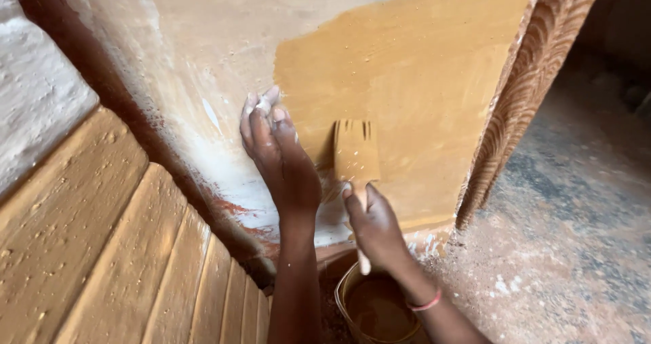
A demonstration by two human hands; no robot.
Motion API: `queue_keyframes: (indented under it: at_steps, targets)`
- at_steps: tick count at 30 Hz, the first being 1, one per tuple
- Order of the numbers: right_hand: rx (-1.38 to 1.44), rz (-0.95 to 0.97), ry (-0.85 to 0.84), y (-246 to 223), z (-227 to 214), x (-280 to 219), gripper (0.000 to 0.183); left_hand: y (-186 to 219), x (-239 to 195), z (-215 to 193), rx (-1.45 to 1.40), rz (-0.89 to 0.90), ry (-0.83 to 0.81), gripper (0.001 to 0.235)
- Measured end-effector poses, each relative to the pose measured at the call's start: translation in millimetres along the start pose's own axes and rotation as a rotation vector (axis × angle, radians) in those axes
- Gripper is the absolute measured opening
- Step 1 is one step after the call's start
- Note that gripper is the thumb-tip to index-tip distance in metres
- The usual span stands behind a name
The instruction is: The person paints a wall with a yellowish-brown paint using a brush. They repeatedly dip the brush into a bucket and apply the paint to the wall surface, covering the lower section and edges near a wooden structure.
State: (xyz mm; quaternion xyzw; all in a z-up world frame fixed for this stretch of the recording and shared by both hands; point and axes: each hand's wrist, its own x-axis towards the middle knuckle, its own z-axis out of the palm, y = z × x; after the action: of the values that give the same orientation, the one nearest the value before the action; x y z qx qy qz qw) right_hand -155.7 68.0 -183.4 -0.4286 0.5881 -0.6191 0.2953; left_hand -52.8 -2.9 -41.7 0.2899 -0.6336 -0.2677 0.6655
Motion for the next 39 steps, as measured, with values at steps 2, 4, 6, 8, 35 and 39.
queue_keyframes:
  at_steps: [2, 4, 6, 8, 35, 39]
  targets:
    - [0.010, 0.184, -0.102, 16.8, 9.3, -6.6, 0.028, -2.4, -7.2, 3.2, 0.092, -0.010, -0.004, 0.043]
    - [0.191, 0.381, -0.161, 36.9, 17.3, -24.6, 0.025, -8.1, -13.3, 4.2, 0.178, 0.031, -0.017, 0.044]
    - [0.456, 0.544, -0.203, 54.4, 18.7, -43.3, 0.028, -11.8, -21.8, 4.9, 0.265, 0.102, -0.050, 0.043]
    - [0.637, 0.643, -0.270, 65.0, 12.6, -42.8, 0.035, -20.0, -28.1, 6.3, 0.361, 0.111, -0.073, 0.042]
    - [0.365, 0.577, -0.208, 91.2, -1.3, -46.9, 0.048, -52.6, -193.3, 31.3, 0.292, -0.913, 0.128, 0.062]
    - [0.542, 0.126, -0.432, 45.7, -21.6, -51.9, 0.035, -17.9, -220.6, 65.7, 0.058, -0.382, 0.506, 0.046]
